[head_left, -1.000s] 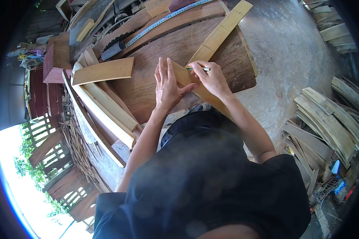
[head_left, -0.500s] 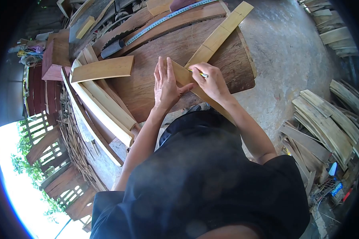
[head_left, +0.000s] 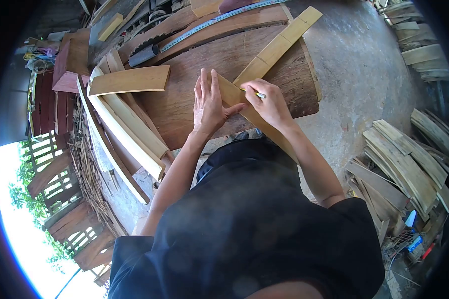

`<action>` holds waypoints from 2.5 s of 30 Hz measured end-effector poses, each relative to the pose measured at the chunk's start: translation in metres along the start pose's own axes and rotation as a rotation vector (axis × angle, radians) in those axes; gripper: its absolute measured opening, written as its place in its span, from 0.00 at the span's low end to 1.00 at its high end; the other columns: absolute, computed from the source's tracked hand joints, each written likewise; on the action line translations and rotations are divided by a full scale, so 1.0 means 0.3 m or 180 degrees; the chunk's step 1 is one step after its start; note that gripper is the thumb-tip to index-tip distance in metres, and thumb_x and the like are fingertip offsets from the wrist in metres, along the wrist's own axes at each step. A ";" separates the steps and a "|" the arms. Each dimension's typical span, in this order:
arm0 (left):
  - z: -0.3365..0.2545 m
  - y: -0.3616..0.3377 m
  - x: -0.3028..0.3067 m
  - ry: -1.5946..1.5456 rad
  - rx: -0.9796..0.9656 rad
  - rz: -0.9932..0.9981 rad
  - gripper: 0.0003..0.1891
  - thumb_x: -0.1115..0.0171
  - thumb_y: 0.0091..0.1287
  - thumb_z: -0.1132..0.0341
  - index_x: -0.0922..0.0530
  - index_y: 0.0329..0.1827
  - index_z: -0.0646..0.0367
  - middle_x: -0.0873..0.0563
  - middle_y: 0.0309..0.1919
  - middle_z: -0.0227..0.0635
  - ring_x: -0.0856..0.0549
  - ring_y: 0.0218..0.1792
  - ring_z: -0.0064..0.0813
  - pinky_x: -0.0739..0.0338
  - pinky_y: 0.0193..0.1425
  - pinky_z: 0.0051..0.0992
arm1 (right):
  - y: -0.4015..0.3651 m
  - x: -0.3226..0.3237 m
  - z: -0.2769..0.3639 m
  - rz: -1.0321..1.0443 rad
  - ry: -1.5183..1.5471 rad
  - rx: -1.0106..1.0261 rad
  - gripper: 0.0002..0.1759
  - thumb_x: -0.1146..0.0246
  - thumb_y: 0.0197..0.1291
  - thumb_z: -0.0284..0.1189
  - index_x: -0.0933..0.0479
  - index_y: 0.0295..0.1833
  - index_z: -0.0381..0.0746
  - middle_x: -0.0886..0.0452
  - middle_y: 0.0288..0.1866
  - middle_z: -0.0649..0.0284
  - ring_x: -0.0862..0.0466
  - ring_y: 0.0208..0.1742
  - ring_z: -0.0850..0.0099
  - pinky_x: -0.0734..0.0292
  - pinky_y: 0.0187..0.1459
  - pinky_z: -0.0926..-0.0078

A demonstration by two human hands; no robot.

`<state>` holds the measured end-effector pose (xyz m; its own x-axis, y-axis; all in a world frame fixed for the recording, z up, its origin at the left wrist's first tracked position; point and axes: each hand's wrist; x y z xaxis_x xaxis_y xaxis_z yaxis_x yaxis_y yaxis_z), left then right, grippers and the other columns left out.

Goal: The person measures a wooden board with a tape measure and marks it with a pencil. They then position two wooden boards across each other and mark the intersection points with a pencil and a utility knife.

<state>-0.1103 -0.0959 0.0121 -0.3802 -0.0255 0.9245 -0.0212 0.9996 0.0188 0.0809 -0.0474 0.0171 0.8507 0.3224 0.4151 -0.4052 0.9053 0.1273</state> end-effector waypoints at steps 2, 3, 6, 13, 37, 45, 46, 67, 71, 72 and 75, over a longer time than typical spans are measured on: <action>0.000 -0.001 -0.006 0.0018 -0.0032 -0.0005 0.68 0.22 0.50 0.31 0.46 0.83 0.70 0.46 0.82 0.63 0.42 0.80 0.61 0.39 0.82 0.49 | 0.036 -0.033 -0.016 -0.0015 -0.0017 0.0095 0.12 0.38 0.74 0.29 0.15 0.51 0.32 0.11 0.47 0.50 0.10 0.46 0.57 0.17 0.49 0.65; 0.000 -0.001 -0.006 0.0011 -0.0025 0.0011 0.68 0.22 0.50 0.31 0.46 0.83 0.70 0.46 0.82 0.63 0.42 0.80 0.61 0.39 0.82 0.49 | 0.035 -0.034 -0.014 -0.0019 -0.0013 0.0098 0.12 0.38 0.74 0.29 0.15 0.51 0.32 0.11 0.47 0.50 0.10 0.46 0.57 0.17 0.49 0.65; 0.002 -0.001 -0.005 0.0029 -0.0008 -0.0012 0.68 0.22 0.50 0.31 0.46 0.83 0.70 0.46 0.82 0.63 0.42 0.80 0.62 0.39 0.82 0.49 | 0.032 -0.021 0.001 0.0044 -0.0111 0.0145 0.11 0.38 0.74 0.28 0.15 0.51 0.32 0.12 0.46 0.50 0.10 0.46 0.57 0.17 0.49 0.66; -0.003 -0.004 -0.002 -0.0019 -0.0011 -0.0066 0.67 0.23 0.51 0.30 0.45 0.83 0.70 0.46 0.82 0.63 0.42 0.80 0.62 0.39 0.82 0.49 | -0.071 0.046 0.007 -0.0002 -0.0153 0.0049 0.10 0.38 0.74 0.27 0.15 0.49 0.32 0.12 0.43 0.52 0.10 0.44 0.58 0.18 0.46 0.66; -0.010 -0.008 0.002 -0.0010 0.0052 -0.0042 0.68 0.21 0.51 0.33 0.46 0.84 0.70 0.47 0.82 0.62 0.43 0.81 0.60 0.40 0.83 0.48 | -0.015 0.021 0.004 -0.0025 -0.0023 0.0033 0.11 0.39 0.75 0.28 0.15 0.49 0.33 0.12 0.44 0.52 0.10 0.44 0.59 0.18 0.46 0.67; -0.005 -0.003 0.000 -0.0026 0.0033 -0.0006 0.67 0.22 0.51 0.32 0.45 0.83 0.70 0.46 0.82 0.63 0.43 0.81 0.61 0.40 0.83 0.49 | 0.036 -0.037 -0.015 -0.0165 0.0231 0.0099 0.10 0.38 0.72 0.29 0.15 0.46 0.34 0.12 0.43 0.51 0.11 0.42 0.53 0.17 0.46 0.61; -0.002 -0.003 -0.002 0.0003 0.0013 -0.0024 0.67 0.22 0.51 0.32 0.44 0.83 0.70 0.46 0.82 0.63 0.43 0.81 0.61 0.40 0.83 0.49 | 0.047 -0.053 -0.021 -0.0186 0.0270 0.0106 0.10 0.38 0.72 0.29 0.15 0.46 0.34 0.12 0.43 0.51 0.11 0.42 0.53 0.17 0.46 0.62; 0.003 -0.007 -0.008 0.0021 -0.0021 -0.0110 0.68 0.25 0.50 0.28 0.44 0.83 0.70 0.45 0.82 0.63 0.41 0.80 0.61 0.41 0.83 0.49 | 0.021 -0.007 0.015 -0.0102 0.0074 0.0138 0.09 0.37 0.71 0.28 0.15 0.45 0.35 0.12 0.40 0.50 0.12 0.42 0.52 0.18 0.44 0.59; -0.008 -0.008 -0.001 0.0015 -0.0002 -0.0132 0.68 0.25 0.51 0.28 0.44 0.83 0.70 0.45 0.82 0.63 0.42 0.80 0.61 0.41 0.83 0.49 | -0.026 0.071 -0.011 0.0127 -0.0213 0.0010 0.08 0.36 0.69 0.28 0.14 0.43 0.36 0.13 0.36 0.51 0.12 0.38 0.52 0.18 0.42 0.60; -0.007 -0.008 0.000 0.0003 0.0007 -0.0121 0.67 0.25 0.51 0.28 0.44 0.83 0.70 0.45 0.82 0.63 0.42 0.80 0.61 0.41 0.83 0.49 | -0.032 0.086 -0.008 0.0311 -0.0375 -0.0145 0.10 0.37 0.71 0.29 0.14 0.42 0.34 0.13 0.37 0.51 0.12 0.38 0.53 0.18 0.42 0.61; -0.012 -0.006 0.002 0.0004 0.0028 -0.0089 0.67 0.24 0.51 0.28 0.44 0.83 0.70 0.45 0.82 0.63 0.42 0.80 0.61 0.41 0.83 0.50 | -0.027 0.071 0.033 0.0003 0.0256 -0.0600 0.12 0.39 0.72 0.30 0.14 0.42 0.33 0.12 0.39 0.50 0.11 0.39 0.53 0.18 0.43 0.61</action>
<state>-0.1072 -0.0977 0.0140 -0.3783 -0.0533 0.9242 -0.0399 0.9984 0.0412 0.0991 -0.0505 0.0339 0.8774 0.3375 0.3410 -0.3427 0.9383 -0.0469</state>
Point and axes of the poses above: each hand's wrist, its own y-axis towards the middle knuckle, its own x-axis out of the back of the hand, z = x × y
